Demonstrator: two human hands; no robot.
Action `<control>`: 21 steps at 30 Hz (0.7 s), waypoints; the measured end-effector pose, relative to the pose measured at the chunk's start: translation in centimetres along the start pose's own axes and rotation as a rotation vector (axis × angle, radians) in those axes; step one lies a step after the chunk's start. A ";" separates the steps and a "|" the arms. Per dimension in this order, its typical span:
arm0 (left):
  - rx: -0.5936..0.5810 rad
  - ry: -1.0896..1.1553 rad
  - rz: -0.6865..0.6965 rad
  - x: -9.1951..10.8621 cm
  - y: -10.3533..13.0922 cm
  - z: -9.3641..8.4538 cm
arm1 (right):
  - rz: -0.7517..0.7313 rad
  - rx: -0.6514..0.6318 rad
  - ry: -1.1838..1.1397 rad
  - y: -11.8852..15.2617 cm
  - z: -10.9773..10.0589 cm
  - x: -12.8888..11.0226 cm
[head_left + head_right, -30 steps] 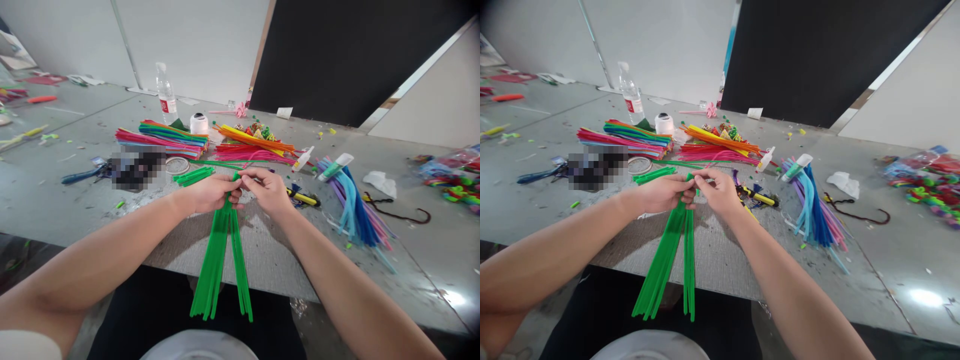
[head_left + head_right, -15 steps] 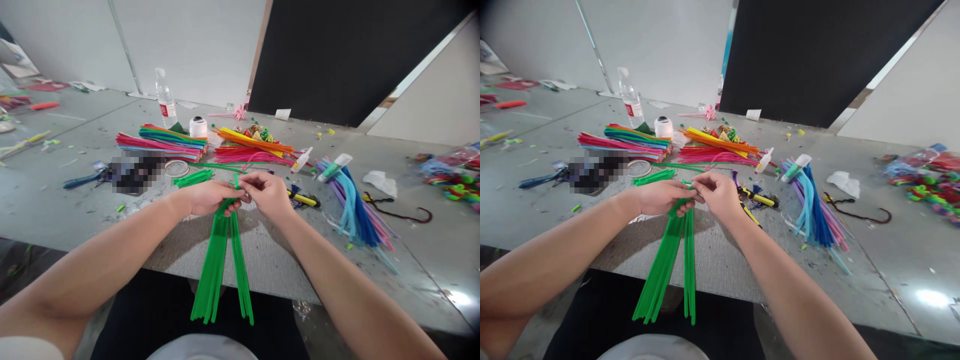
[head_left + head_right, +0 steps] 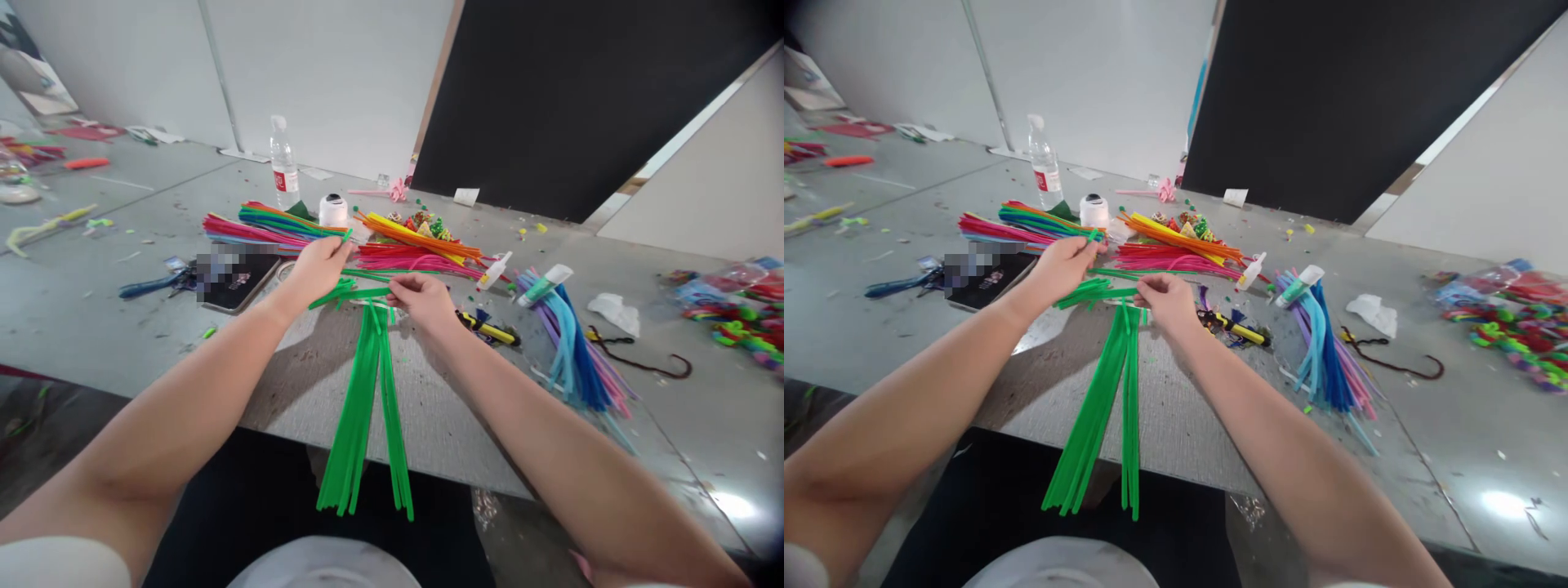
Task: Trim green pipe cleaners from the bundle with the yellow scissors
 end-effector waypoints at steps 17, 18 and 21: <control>-0.330 -0.633 0.076 -1.8 -0.5 0.3 | -0.025 -0.121 0.620 -4.8 2.3 -4.3; -0.367 -0.692 0.045 -1.9 -0.1 0.7 | -0.020 -0.187 0.776 -4.5 2.1 -4.2; -0.432 -0.819 -0.030 -1.9 1.0 1.9 | 0.045 -0.439 1.063 -2.7 2.8 -2.9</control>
Point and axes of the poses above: each hand's wrist, its own y-axis away from the middle knuckle, its own z-axis out of the palm, x = y × z, the point moved 7 cm from there along -y, towards the middle knuckle, and after that the axes turned 6 degrees about y, right-handed, at the moved point
